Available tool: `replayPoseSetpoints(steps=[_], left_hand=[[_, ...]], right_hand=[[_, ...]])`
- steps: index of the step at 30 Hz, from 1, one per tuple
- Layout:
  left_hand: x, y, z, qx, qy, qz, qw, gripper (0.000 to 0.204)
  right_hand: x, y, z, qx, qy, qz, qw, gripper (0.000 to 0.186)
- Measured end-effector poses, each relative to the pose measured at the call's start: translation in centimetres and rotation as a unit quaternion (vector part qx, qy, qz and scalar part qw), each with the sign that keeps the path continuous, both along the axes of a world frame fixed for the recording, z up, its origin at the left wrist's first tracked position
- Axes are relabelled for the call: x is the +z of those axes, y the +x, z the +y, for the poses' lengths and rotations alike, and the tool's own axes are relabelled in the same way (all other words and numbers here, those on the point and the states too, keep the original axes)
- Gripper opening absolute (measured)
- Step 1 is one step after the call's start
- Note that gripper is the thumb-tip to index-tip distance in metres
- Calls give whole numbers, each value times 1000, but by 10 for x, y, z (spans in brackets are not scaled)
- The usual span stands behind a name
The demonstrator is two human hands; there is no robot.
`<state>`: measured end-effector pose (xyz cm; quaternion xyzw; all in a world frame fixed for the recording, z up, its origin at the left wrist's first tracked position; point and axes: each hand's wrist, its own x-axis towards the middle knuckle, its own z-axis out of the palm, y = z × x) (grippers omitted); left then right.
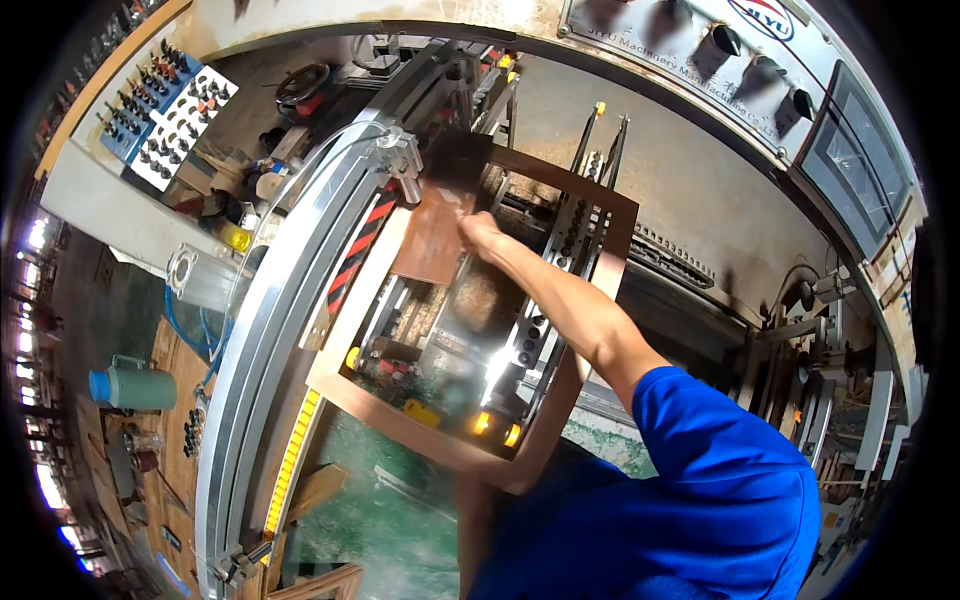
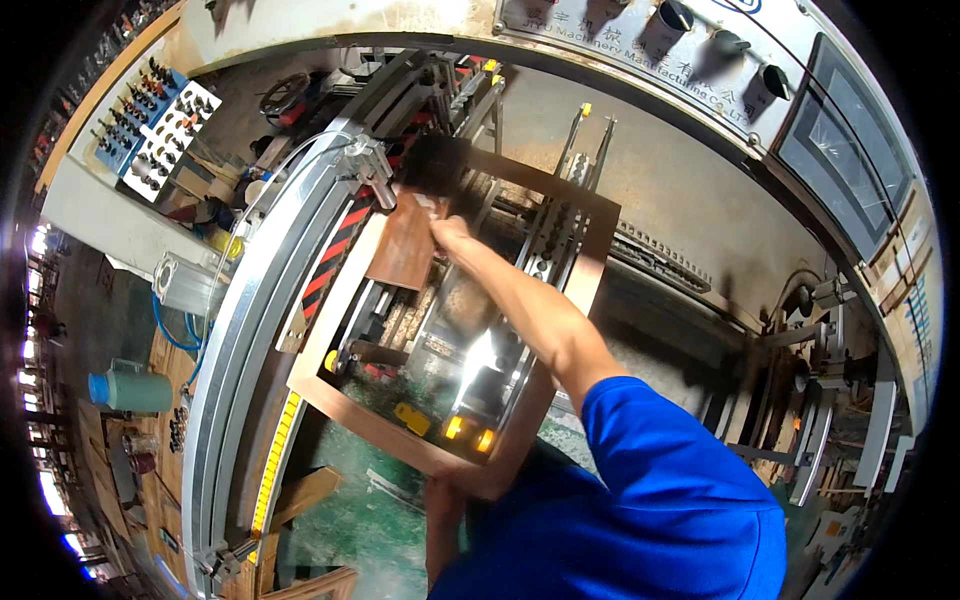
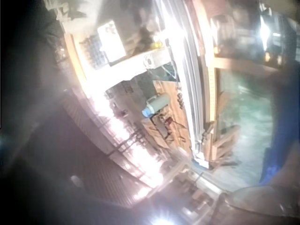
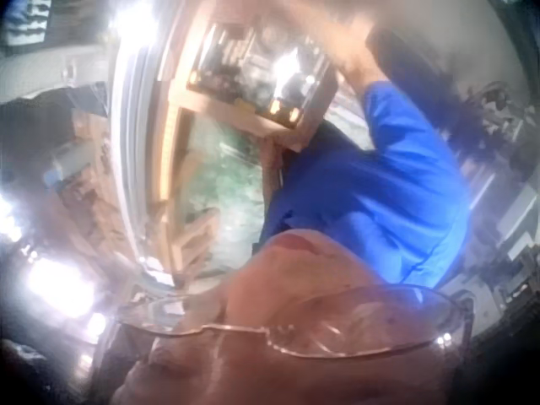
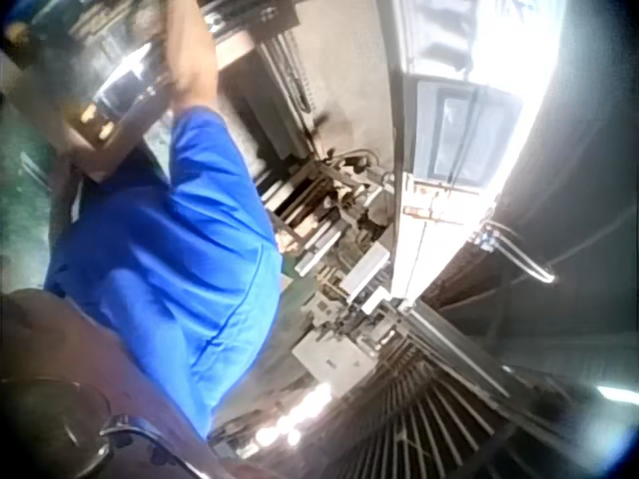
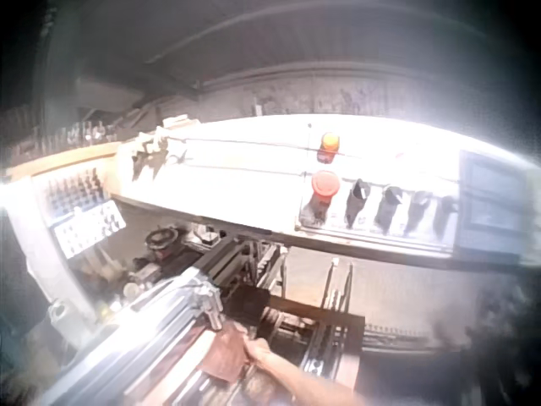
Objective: The person operates a CNC woodworking machine to process a wooden frame. They place the frame on the machine, adjust various components and clamps, and then remove the finished frame.
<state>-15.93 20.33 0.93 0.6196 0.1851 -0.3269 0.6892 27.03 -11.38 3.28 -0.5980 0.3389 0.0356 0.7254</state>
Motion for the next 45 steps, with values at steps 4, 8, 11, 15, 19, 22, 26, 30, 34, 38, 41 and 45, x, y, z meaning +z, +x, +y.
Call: replayPoseSetpoints(steps=[4,8,11,15,19,22,26,30,34,38,41,45], left_hand=[[17,-17,20,95,-11,59,994,45],[44,-41,38,196,-113,69,972,47],[-68,-101,110,64,-4,-88,994,46],[-49,-117,133,163,-1,-49,985,51],[-11,-133,144,335,-45,9,941,63],[53,-123,131,314,-66,28,947,61],[62,-139,121,383,-15,24,923,56],[59,-151,115,407,0,39,912,58],[54,-154,107,408,34,38,911,61],[48,-167,106,419,42,44,906,69],[53,-162,108,395,42,91,913,77],[64,-161,110,382,86,106,914,84]], right_hand=[[-26,-54,-87,-77,-87,3,993,47],[-31,-120,-218,-43,-218,-24,975,37],[22,-147,-238,106,-551,17,827,38],[39,-168,-362,25,-689,24,724,51],[35,-151,-366,80,-606,77,788,58],[-5,-154,-385,132,-633,80,758,56],[-55,-147,-368,146,-638,47,755,64],[-65,-144,-360,127,-643,50,754,66],[-32,-154,-323,24,-648,22,761,38],[15,-144,-225,142,-650,-145,732,37],[47,-142,-131,279,-529,-147,788,52],[6,-98,-69,337,-414,-79,842,71]])
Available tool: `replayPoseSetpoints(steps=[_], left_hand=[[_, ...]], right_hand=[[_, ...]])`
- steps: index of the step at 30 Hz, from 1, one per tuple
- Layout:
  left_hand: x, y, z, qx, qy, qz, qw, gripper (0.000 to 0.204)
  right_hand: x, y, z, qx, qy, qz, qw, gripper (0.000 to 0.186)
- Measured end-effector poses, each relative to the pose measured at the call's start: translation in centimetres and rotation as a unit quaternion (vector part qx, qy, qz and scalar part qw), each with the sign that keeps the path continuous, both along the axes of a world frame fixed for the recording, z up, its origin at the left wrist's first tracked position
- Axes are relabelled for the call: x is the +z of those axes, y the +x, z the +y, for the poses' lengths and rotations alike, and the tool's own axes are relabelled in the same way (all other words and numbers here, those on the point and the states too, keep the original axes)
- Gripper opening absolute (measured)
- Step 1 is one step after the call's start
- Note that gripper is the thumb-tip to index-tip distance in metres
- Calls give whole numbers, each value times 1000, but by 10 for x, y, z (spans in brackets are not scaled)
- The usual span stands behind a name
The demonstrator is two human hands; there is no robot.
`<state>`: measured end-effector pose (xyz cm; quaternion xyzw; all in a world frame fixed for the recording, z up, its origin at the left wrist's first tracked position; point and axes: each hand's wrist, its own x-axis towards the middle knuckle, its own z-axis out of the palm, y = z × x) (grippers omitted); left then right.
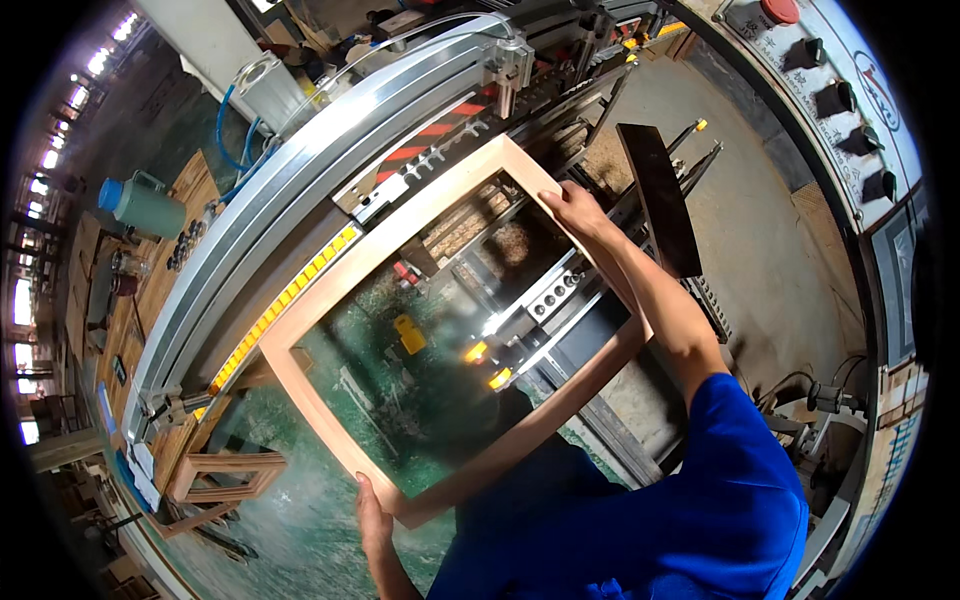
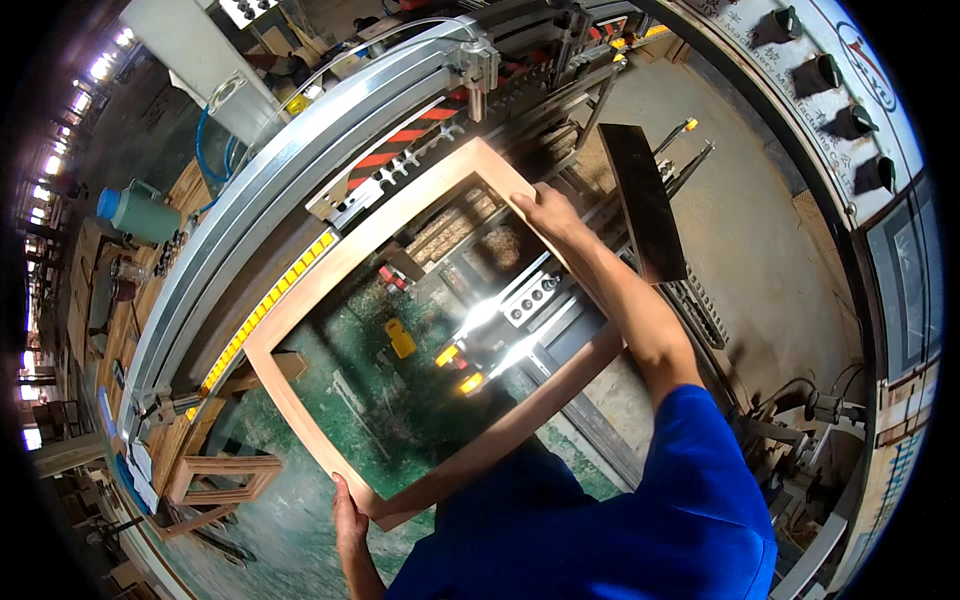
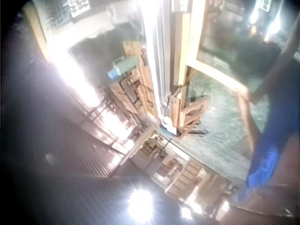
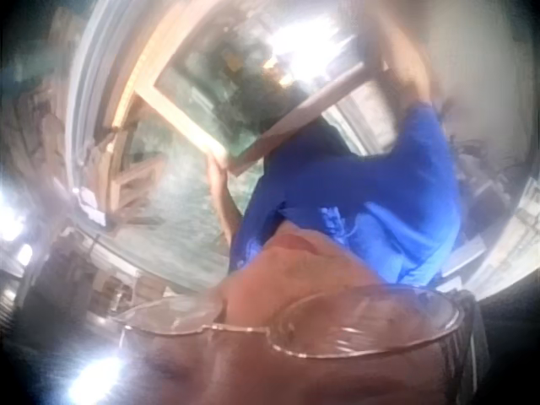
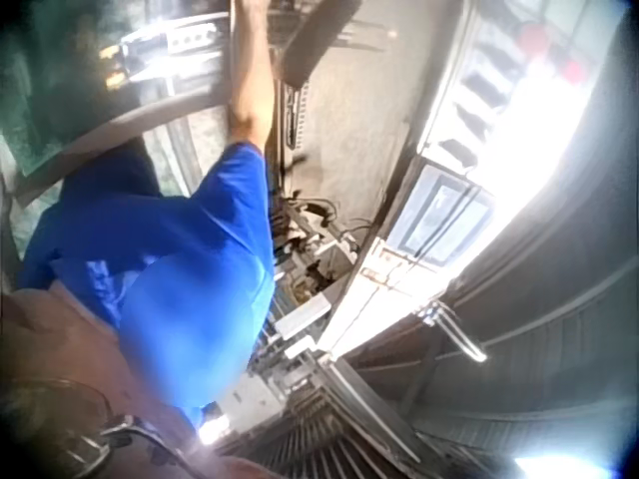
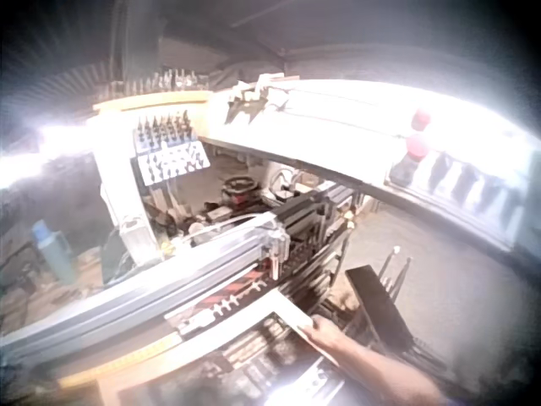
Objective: The person operates a CNC woodworking machine to process a wooden frame. They place the frame on the machine, adjust various components and clamps, and then remove the finished frame.
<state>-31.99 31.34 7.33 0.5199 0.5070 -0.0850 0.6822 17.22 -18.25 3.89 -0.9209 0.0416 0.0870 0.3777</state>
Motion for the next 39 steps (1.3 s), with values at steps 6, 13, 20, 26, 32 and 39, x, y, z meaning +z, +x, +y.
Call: replayPoseSetpoints(steps=[6,13,20,26,32,39], left_hand=[[-19,-67,28,45,4,-40,998,78],[-45,-203,97,9,26,-40,999,69],[-44,-319,157,42,100,-32,994,76],[-50,-403,189,100,108,-69,987,86],[-42,-444,176,132,161,-13,978,89],[-83,-529,192,342,153,-149,915,65]], right_hand=[[38,-34,71,-78,13,47,996,68],[150,-214,166,-95,119,7,988,50],[187,-330,255,-46,268,-45,961,43],[218,-382,338,56,276,-83,956,45],[234,-394,392,131,288,-73,946,42],[228,-358,425,321,305,-34,896,55]])
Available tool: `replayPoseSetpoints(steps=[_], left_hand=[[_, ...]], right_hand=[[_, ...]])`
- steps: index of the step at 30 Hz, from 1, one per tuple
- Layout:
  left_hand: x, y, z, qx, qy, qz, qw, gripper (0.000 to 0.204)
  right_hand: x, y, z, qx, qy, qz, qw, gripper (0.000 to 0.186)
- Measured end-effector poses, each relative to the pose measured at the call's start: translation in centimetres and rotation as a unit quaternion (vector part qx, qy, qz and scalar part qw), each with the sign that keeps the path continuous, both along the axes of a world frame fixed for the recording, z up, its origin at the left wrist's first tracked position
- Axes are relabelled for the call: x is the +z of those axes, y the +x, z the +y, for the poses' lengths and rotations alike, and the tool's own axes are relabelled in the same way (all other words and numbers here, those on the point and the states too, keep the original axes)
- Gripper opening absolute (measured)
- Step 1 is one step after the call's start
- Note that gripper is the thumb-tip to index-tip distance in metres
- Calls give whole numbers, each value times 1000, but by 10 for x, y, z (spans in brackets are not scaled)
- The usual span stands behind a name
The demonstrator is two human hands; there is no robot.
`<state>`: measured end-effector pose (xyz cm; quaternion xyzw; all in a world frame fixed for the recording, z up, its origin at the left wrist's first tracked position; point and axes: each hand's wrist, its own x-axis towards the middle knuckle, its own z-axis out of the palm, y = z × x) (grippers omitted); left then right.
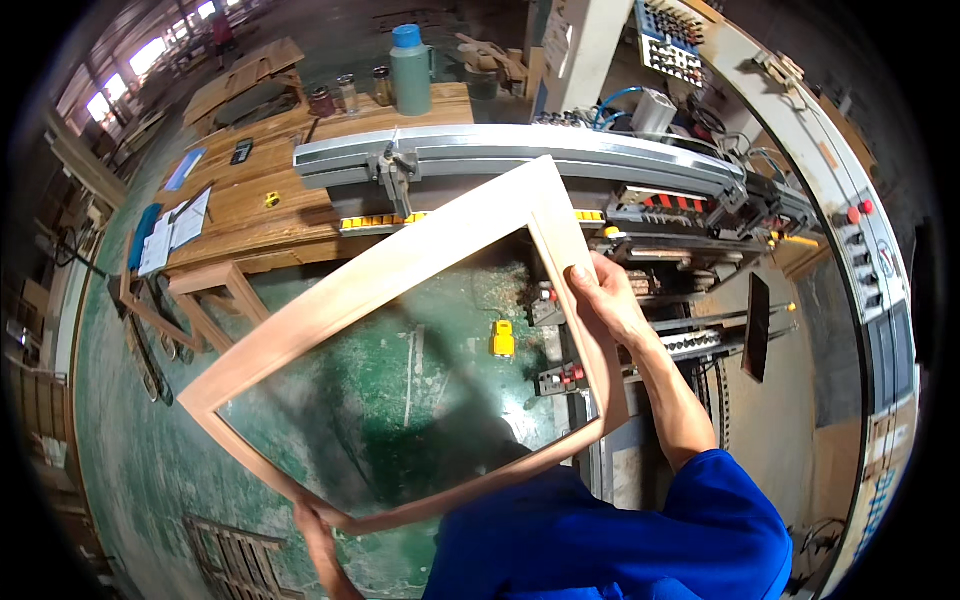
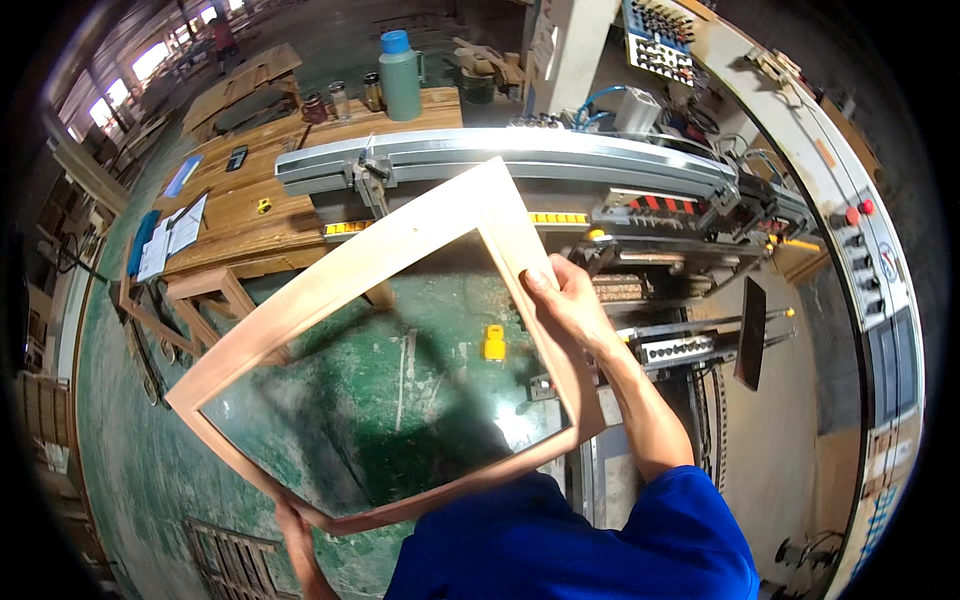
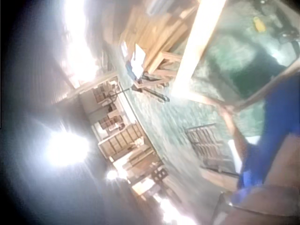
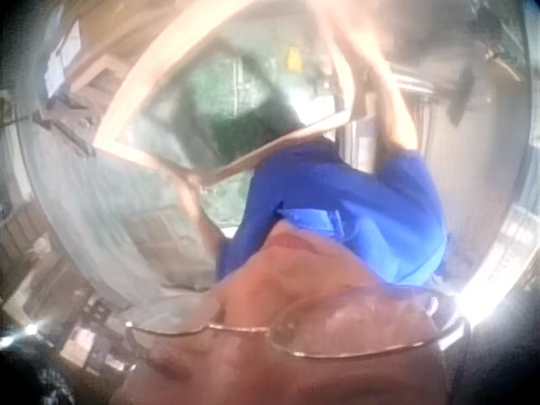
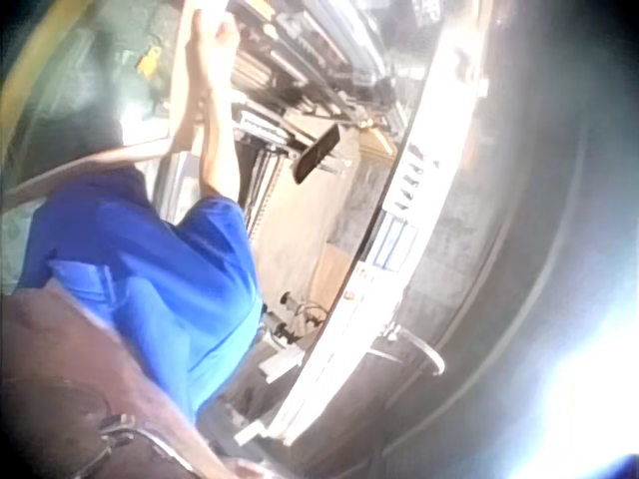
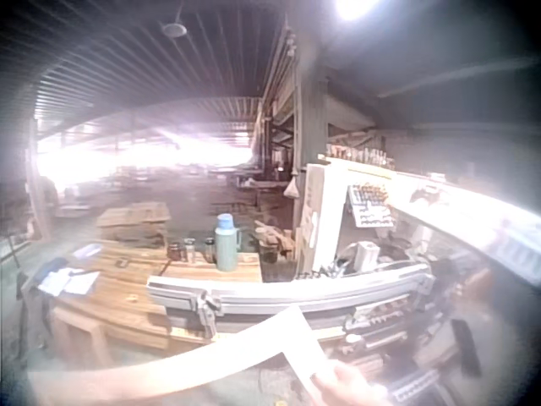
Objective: The person operates a CNC woodworking machine to process a wooden frame. They place the frame on the machine, adjust various components and clamps, and then remove the finished frame.
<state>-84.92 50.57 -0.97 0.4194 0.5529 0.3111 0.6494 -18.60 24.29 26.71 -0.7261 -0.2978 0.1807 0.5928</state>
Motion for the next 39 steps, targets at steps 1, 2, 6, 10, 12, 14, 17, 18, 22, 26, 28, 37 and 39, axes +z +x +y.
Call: replayPoseSetpoints(steps=[1,2,6,10,12,14,17,18,22,26,28,37,39], left_hand=[[28,20,-3,14,21,-3,1000,63],[77,46,-3,30,42,-2,999,61],[160,55,22,60,143,94,984,73],[196,19,70,213,348,363,837,77],[252,76,67,313,408,414,751,79],[315,144,53,195,376,301,855,82],[343,228,71,105,375,-188,902,51],[369,283,70,41,263,-377,887,49],[410,339,91,143,245,-423,861,38],[414,357,91,135,206,-466,850,42],[414,339,99,103,227,-434,866,44],[450,334,99,-76,318,-273,904,47],[446,321,102,-93,342,-240,904,48]], right_hand=[[-3,5,2,26,9,68,997,62],[6,4,5,72,0,143,987,63],[-7,0,28,40,76,217,972,67],[-3,-23,55,45,109,222,968,77],[-7,-35,65,66,157,221,960,79],[-3,-54,78,71,186,222,955,79],[-2,-84,88,104,220,241,940,76],[-9,-86,88,90,225,237,941,76],[-13,-133,89,104,220,275,930,66],[-36,-178,79,116,159,289,937,77],[-53,-206,80,153,141,361,909,76],[-88,-205,68,356,34,340,870,42],[-70,-196,74,344,107,371,856,47]])
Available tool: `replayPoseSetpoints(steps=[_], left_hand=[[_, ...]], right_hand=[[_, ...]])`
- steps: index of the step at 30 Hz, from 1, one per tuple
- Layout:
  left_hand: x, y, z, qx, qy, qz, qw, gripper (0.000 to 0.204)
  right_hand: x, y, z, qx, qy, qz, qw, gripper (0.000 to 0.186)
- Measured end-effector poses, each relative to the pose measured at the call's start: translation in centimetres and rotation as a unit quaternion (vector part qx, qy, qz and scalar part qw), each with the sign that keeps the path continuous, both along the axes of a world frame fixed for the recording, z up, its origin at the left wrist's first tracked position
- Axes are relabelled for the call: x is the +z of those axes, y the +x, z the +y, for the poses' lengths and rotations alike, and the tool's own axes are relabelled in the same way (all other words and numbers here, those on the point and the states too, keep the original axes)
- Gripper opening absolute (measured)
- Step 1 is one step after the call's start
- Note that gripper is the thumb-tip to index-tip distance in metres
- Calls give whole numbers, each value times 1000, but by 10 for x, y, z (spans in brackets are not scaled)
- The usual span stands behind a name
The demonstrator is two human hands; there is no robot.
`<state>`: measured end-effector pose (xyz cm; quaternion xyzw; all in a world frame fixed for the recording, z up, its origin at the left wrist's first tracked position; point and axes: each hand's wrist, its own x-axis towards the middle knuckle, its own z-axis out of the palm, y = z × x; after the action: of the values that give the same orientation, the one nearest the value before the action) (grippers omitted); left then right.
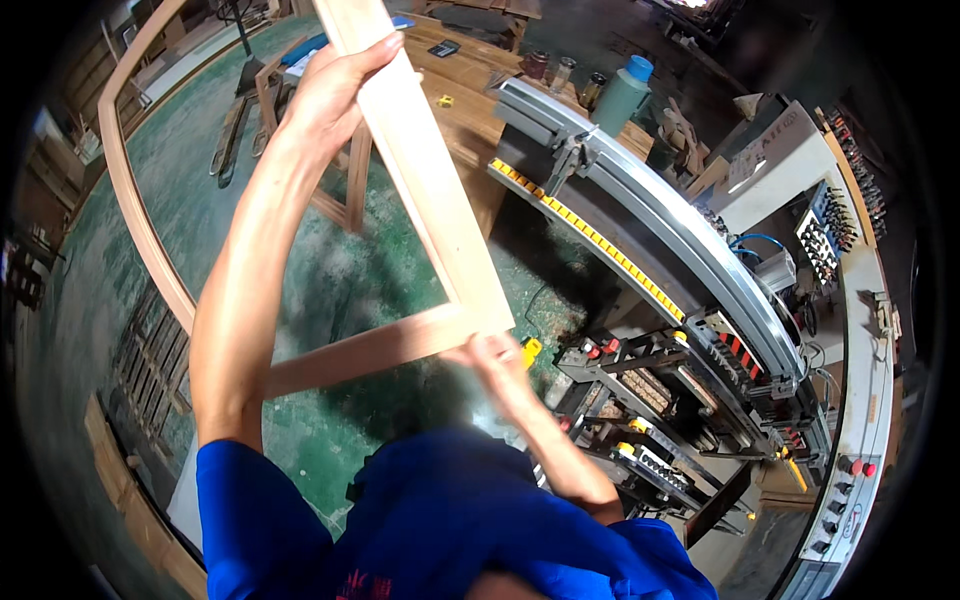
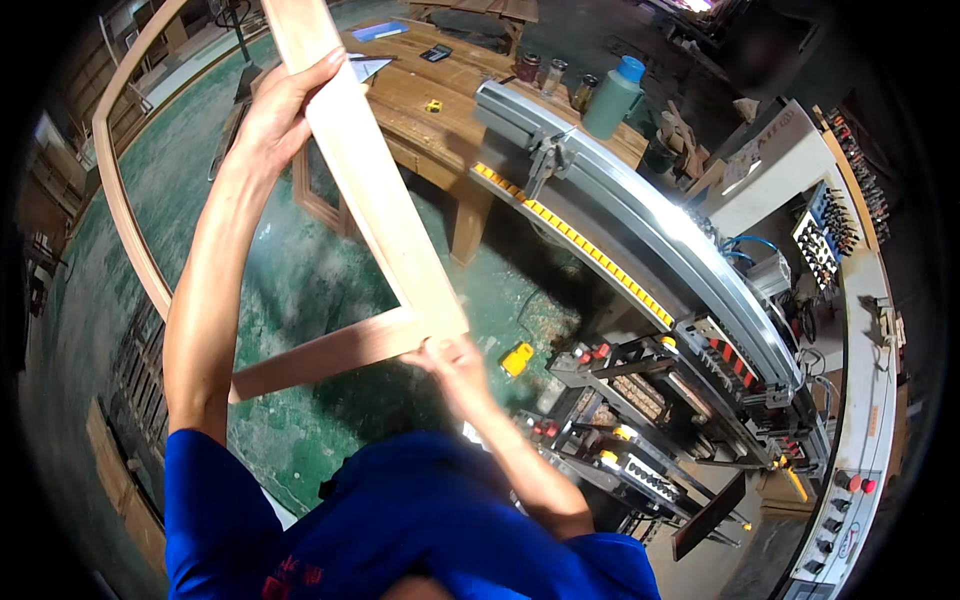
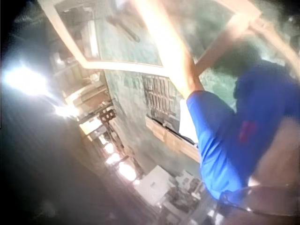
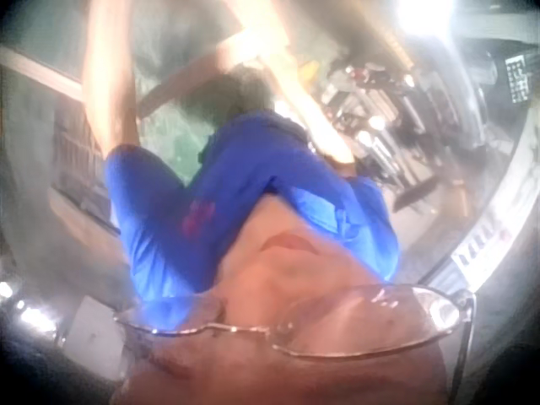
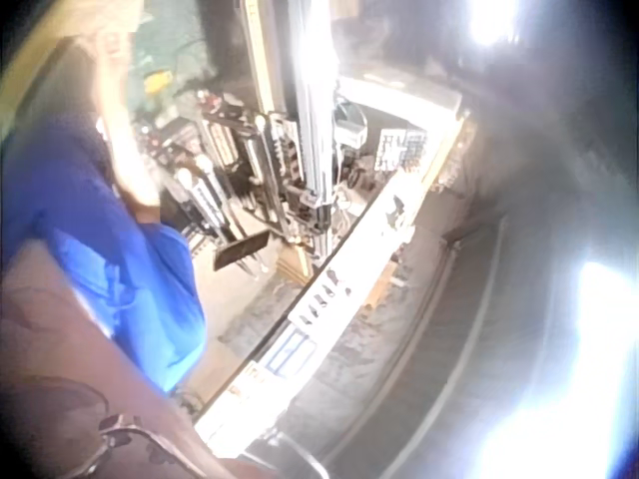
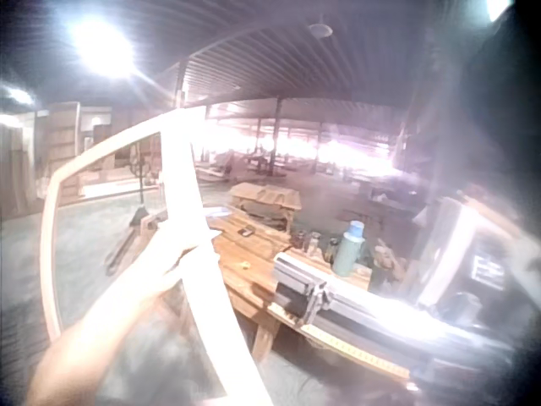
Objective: The person operates a CNC woodworking machine to process a wooden frame. They place the frame on the machine, adjust various components and clamps, and then remove the finished frame.
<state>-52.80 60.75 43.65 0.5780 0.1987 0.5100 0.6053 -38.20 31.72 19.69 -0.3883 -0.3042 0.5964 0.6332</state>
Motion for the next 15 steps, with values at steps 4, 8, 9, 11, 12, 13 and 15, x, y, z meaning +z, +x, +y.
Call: replayPoseSetpoints(steps=[4,8,9,11,12,13,15], left_hand=[[-16,-5,5,25,30,64,997,41],[-29,-7,8,16,43,79,996,35],[-33,-7,8,21,43,92,995,35],[-35,-9,4,31,47,112,992,34],[-34,-12,1,20,37,126,991,34],[-36,-12,1,24,34,129,991,33],[-39,-14,0,33,29,136,990,32]], right_hand=[[32,28,12,0,-8,-101,995,51],[41,26,47,45,18,-167,985,48],[45,19,56,43,29,-167,985,46],[53,5,71,51,18,-162,985,43],[50,1,79,69,10,-144,987,41],[46,0,88,87,2,-127,988,41],[44,-10,92,105,-8,-104,989,39]])
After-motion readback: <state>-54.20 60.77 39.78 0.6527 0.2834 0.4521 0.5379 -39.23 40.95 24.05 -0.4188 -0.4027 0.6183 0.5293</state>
